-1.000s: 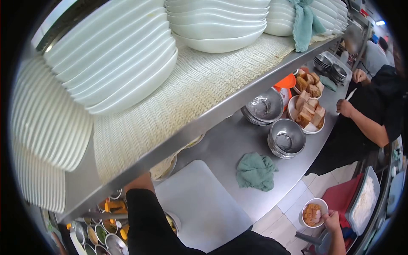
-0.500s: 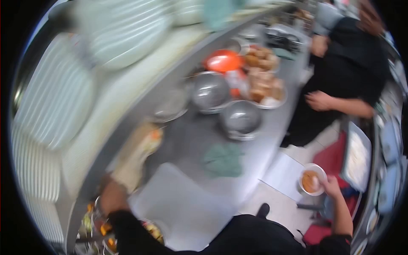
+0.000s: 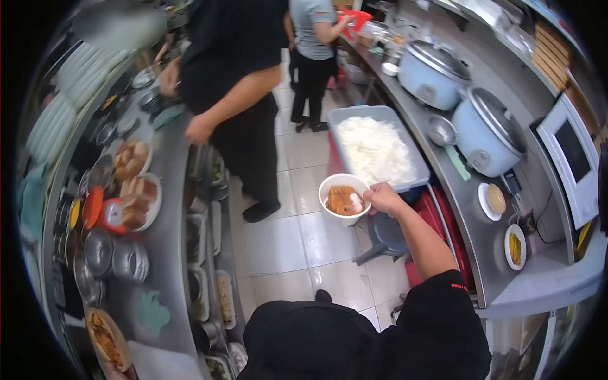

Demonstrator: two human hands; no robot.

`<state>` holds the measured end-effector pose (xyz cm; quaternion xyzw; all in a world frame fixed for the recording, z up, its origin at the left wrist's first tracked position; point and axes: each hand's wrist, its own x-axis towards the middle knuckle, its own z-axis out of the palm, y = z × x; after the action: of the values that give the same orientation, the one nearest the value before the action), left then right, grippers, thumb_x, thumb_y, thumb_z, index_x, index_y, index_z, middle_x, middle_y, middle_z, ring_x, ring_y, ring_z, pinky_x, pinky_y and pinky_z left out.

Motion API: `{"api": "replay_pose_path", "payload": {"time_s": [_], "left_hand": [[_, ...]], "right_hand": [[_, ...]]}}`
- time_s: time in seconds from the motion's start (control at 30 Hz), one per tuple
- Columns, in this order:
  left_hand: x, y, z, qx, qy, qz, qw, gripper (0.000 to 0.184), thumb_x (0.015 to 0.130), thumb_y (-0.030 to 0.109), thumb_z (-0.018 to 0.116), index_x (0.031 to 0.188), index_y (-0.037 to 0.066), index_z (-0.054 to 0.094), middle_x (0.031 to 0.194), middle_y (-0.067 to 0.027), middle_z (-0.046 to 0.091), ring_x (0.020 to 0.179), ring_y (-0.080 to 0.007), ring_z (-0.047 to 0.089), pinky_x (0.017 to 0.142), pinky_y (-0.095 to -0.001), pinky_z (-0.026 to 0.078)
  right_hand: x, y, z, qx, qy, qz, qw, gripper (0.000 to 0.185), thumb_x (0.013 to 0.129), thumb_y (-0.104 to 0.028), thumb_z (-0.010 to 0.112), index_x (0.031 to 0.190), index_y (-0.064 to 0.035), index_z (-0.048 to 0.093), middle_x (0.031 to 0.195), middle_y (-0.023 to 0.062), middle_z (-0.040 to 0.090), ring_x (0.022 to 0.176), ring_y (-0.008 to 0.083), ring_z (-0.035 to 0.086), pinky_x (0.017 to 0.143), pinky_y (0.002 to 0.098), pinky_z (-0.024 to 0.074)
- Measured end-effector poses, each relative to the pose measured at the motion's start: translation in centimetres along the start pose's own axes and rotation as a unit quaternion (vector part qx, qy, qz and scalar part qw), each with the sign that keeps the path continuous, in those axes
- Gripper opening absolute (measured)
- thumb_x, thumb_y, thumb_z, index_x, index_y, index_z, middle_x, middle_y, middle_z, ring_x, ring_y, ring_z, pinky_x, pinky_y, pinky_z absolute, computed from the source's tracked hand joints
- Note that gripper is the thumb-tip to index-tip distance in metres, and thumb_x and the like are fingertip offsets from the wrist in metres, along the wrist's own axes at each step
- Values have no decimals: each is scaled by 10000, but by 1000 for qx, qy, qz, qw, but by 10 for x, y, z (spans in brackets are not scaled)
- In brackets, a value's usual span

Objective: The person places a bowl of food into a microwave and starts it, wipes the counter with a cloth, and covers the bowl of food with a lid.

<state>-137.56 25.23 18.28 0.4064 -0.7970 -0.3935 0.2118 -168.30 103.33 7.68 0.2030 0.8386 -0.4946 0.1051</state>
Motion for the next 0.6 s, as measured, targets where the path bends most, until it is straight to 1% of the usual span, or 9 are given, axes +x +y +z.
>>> {"api": "replay_pose_path", "payload": {"time_s": [0.07,0.13,0.2,0.23,0.27,0.33,0.47,0.53,0.6], "left_hand": [[-35,49,72,-216,-27,-94,972,572,975,329,490,1401,-47,427,1294,-235,533,1131,-363,541,825,-434,513],[-27,33,132,-282,-165,-32,945,442,926,253,503,1321,55,513,1165,-92,608,1043,-236,636,809,-386,543],[-30,44,206,-307,-259,20,915,407,906,187,490,1290,52,513,1166,-81,605,1031,-231,638,809,-389,547],[-47,70,248,-333,-271,30,903,403,895,158,486,1271,16,517,1130,-111,614,1017,-225,635,836,-354,527],[-72,104,288,-357,-282,39,889,399,885,130,482,1252,-20,521,1094,-141,623,1004,-220,631,863,-320,507],[-97,154,355,-335,-349,63,873,355,858,70,459,1195,-5,544,1074,-85,615,980,-186,610,846,-309,500],[-110,211,490,-280,-426,123,851,346,848,53,445,1172,-10,548,1055,-82,614,926,-163,601,807,-284,492],[-124,240,545,-271,-473,102,832,361,850,42,439,1191,-17,542,1055,-76,617,948,-137,588,841,-270,477],[-131,263,609,-242,-471,159,833,375,855,33,427,1210,-25,531,1076,-77,614,963,-136,583,862,-262,469]], "right_hand": [[15,9,-49,13,30,6,999,234,854,-152,568,850,57,674,717,152,686,576,199,691,511,304,560],[22,3,-92,43,60,22,997,261,866,-165,562,914,78,643,781,176,690,581,231,698,510,314,575],[50,12,-132,132,78,16,988,268,869,-169,564,929,83,629,813,185,688,578,238,697,510,332,585],[58,7,-149,150,100,20,983,267,869,-157,560,951,89,620,813,186,681,577,247,695,511,337,590],[65,1,-165,160,110,26,981,307,867,-152,535,1000,113,616,902,207,672,674,266,709,567,333,591],[93,-1,-190,224,147,24,963,286,857,-132,542,981,116,612,927,225,661,710,282,712,583,334,597],[173,7,-225,342,224,1,913,346,921,-147,526,1130,129,524,1012,247,637,786,304,709,618,342,604],[217,12,-240,393,278,11,876,352,943,-173,566,1113,134,547,944,224,660,701,281,705,546,323,597],[264,16,-256,441,330,17,834,363,950,-191,602,1109,133,564,905,214,674,655,261,702,504,307,589]]}}
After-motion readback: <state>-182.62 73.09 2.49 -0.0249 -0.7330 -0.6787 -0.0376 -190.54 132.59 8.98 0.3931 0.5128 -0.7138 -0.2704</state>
